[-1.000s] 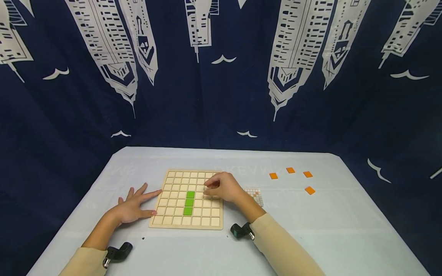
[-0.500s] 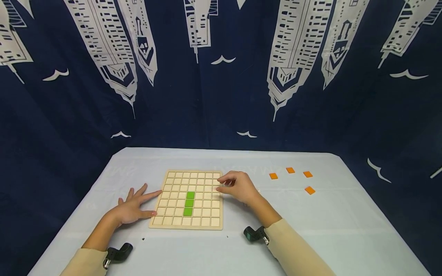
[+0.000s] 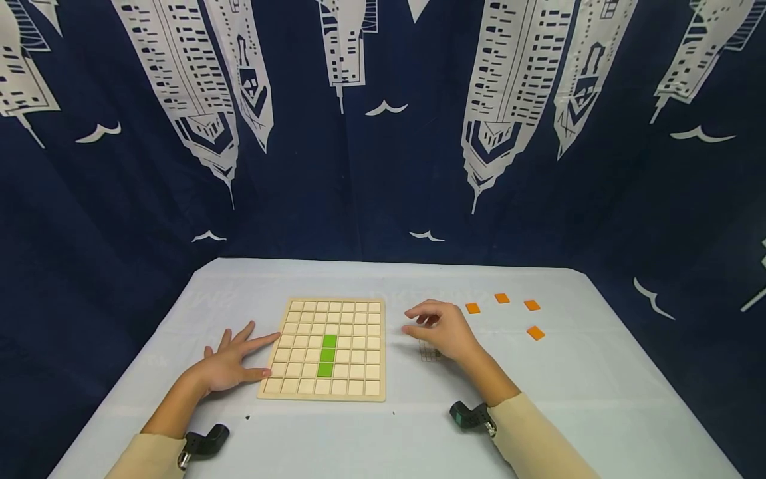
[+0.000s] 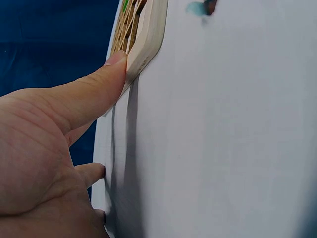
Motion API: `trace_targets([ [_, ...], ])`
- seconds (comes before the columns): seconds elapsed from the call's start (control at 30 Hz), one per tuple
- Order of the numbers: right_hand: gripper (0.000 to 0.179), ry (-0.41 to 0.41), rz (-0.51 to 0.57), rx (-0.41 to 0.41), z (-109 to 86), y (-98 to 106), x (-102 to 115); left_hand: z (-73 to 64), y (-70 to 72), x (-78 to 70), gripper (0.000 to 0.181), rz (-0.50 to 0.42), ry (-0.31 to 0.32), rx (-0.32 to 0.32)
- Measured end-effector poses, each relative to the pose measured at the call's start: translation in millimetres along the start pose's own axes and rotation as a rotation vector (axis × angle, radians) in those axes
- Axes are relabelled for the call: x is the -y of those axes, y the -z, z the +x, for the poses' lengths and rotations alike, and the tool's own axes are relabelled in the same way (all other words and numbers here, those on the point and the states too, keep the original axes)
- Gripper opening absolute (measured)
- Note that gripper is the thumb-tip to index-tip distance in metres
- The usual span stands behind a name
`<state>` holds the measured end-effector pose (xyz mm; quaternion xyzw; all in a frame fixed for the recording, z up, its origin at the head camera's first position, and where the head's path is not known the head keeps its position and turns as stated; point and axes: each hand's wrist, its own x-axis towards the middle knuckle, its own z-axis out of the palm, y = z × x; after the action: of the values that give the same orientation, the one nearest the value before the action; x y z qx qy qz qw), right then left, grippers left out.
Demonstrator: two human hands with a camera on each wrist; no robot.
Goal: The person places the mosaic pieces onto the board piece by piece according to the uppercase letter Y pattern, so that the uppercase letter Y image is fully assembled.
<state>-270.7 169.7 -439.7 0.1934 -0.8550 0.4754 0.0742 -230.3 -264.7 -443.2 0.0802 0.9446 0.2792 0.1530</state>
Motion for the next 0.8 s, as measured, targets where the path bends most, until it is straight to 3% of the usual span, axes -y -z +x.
trace_targets([
  [0.23, 0.029, -0.004, 0.027, -0.058, -13.4, 15.5, -9.9, 0.6, -0.4, 1.6, 0.085, -0.002, -0.005, 0.001],
  [0.8, 0.027, -0.052, -0.084, -0.172, -38.6, 55.2, -42.0, 1.3, -0.8, 1.8, 0.086, -0.012, 0.004, 0.000],
])
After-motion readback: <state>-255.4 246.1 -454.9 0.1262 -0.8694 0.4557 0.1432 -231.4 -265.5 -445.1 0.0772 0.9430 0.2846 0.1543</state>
